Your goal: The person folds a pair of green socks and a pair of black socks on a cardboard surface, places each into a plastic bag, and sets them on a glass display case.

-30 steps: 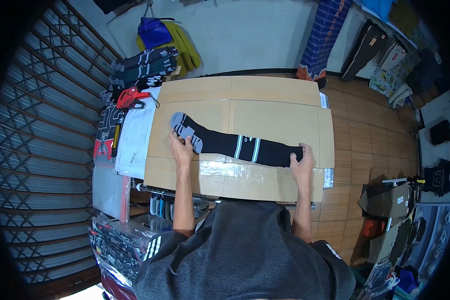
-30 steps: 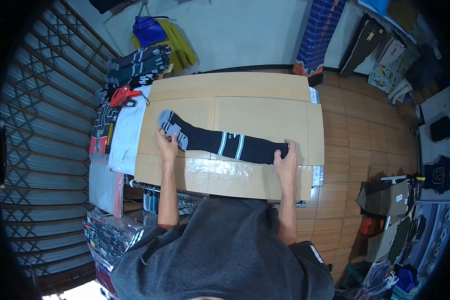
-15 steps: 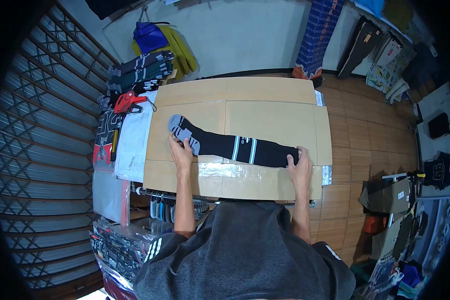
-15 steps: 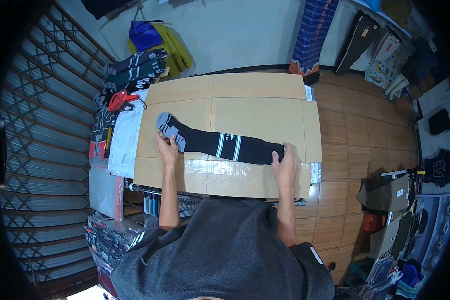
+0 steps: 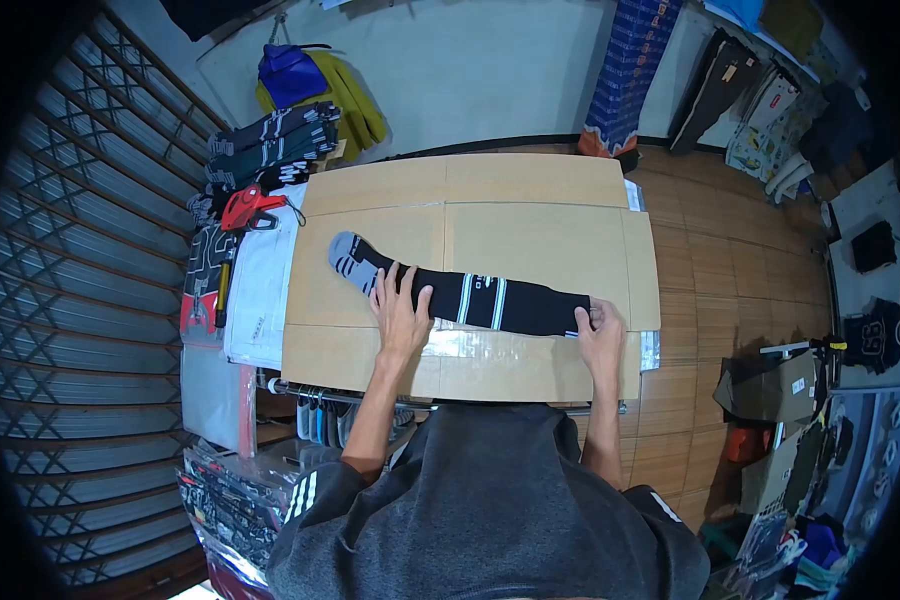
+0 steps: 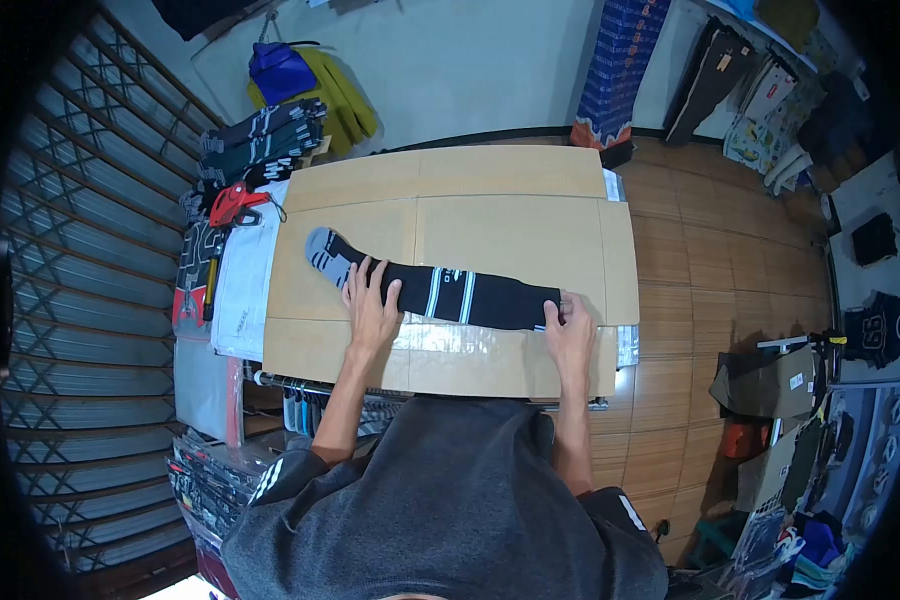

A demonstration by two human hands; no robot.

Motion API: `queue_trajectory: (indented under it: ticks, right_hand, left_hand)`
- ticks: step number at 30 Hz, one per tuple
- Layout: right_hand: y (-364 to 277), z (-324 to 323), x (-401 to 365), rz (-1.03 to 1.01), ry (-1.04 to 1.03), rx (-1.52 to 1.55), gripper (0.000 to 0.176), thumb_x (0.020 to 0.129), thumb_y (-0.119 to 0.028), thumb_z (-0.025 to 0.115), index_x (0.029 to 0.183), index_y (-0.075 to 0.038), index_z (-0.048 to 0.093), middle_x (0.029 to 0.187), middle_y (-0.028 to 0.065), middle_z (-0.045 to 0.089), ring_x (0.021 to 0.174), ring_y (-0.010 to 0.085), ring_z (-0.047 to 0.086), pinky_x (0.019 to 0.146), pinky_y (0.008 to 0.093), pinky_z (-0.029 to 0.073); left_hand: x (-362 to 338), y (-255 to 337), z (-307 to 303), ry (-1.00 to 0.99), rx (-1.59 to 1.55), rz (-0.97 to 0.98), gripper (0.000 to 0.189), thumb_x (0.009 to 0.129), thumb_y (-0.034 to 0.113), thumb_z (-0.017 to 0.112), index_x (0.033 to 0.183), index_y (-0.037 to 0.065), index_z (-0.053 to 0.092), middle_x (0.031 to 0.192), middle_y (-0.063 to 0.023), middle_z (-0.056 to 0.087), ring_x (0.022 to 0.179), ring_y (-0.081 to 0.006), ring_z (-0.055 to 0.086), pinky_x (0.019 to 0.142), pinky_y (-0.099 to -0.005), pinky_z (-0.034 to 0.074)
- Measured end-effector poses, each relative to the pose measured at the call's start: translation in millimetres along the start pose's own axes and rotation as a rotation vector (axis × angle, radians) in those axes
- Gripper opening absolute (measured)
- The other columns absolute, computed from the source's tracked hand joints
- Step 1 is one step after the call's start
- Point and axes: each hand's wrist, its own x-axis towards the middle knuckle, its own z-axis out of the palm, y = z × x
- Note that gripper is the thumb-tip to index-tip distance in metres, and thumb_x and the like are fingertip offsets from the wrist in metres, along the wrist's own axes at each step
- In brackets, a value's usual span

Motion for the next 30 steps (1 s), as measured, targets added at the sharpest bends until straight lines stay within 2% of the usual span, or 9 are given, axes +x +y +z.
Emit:
queue_trajectory:
  ticks: [3,6,8,14,17,18,21,27,30]
  right_hand:
    - [9,6,4,-0.002,0.030,0.107,0.027,0.100,-0.010,0.075,0.118,0.009,0.069,0.093,0.0128,0.075,0.085,0.0149,0.072,0.076,0.0310,0.057]
    - [26,17,11,-0.024,0.096,0.151,0.031,0.100,-0.018,0.074,0.119,0.006,0.071,0.089,0.0174,0.077,0.079,0.0225,0.074,0.075,0.0368,0.058]
    - [29,17,13,-0.001,0.076,0.089,0.032,0.100,-0.019,0.075,0.119,0.006,0.071,0.090,0.0178,0.078,0.080,0.0230,0.075,0.075,0.0372,0.058]
    - [39,20,19,-0.022,0.033,0.048,0.036,0.098,-0.025,0.077,0.115,0.006,0.070,0.094,0.0216,0.079,0.084,0.0307,0.077,0.077,0.0428,0.059]
    - [31,18,18,-0.039,0.034,-0.007,0.036,0.098,-0.026,0.077,0.114,0.006,0.070,0.094,0.0237,0.078,0.086,0.0364,0.077,0.078,0.0464,0.059]
    - [19,15,16,-0.033,0.034,-0.030,0.036,0.098,-0.026,0.076,0.113,0.006,0.070,0.094,0.0243,0.077,0.086,0.0384,0.077,0.078,0.0476,0.059]
    - [-11,6,11,-0.034,0.003,-0.129,0.034,0.100,-0.027,0.073,0.110,0.005,0.069,0.090,0.0257,0.076,0.086,0.0444,0.075,0.079,0.0515,0.058]
    - [-13,10,14,-0.039,0.022,-0.305,0.035,0.102,-0.031,0.069,0.106,0.004,0.065,0.091,0.0278,0.074,0.088,0.0521,0.071,0.079,0.0588,0.055]
    - [-17,12,13,-0.059,0.043,-0.323,0.034,0.102,-0.030,0.069,0.105,0.004,0.064,0.090,0.0279,0.073,0.088,0.0527,0.070,0.079,0.0592,0.055]
  left_hand:
    - [1,-3,7,-0.004,0.026,-0.027,0.052,0.108,0.037,0.059,0.151,0.007,0.058,0.161,-0.0256,0.044,0.155,-0.0487,0.030,0.125,-0.0656,0.021]
    - [1,1,7,-0.007,0.071,-0.041,0.054,0.108,0.038,0.059,0.152,0.007,0.057,0.162,-0.0258,0.044,0.155,-0.0499,0.030,0.124,-0.0664,0.020]
    - [1,3,9,-0.017,0.116,-0.036,0.055,0.108,0.039,0.059,0.152,0.007,0.057,0.163,-0.0259,0.043,0.155,-0.0508,0.029,0.124,-0.0678,0.021]
    - [15,1,3,-0.088,0.108,-0.058,0.040,0.105,0.030,0.065,0.141,0.015,0.066,0.159,-0.0239,0.046,0.153,-0.0500,0.032,0.119,-0.0711,0.024]
    - [29,-10,2,-0.137,0.027,-0.014,0.031,0.102,0.022,0.068,0.133,0.017,0.070,0.157,-0.0204,0.049,0.152,-0.0471,0.035,0.117,-0.0696,0.026]
    - [32,-8,0,-0.104,0.019,0.012,0.023,0.102,0.017,0.068,0.124,0.017,0.071,0.150,-0.0160,0.055,0.148,-0.0405,0.043,0.114,-0.0652,0.030]
    - [41,-14,-2,-0.148,-0.038,0.027,0.020,0.102,0.016,0.068,0.122,0.015,0.070,0.145,-0.0126,0.059,0.143,-0.0343,0.049,0.111,-0.0614,0.032]
    - [42,-19,9,-0.073,-0.021,0.025,0.017,0.103,0.014,0.067,0.120,0.013,0.069,0.137,-0.0103,0.062,0.135,-0.0324,0.054,0.108,-0.0557,0.035]
    - [41,-21,11,-0.054,-0.004,0.032,0.017,0.103,0.015,0.068,0.119,0.012,0.069,0.134,-0.0097,0.063,0.133,-0.0324,0.055,0.106,-0.0549,0.035]
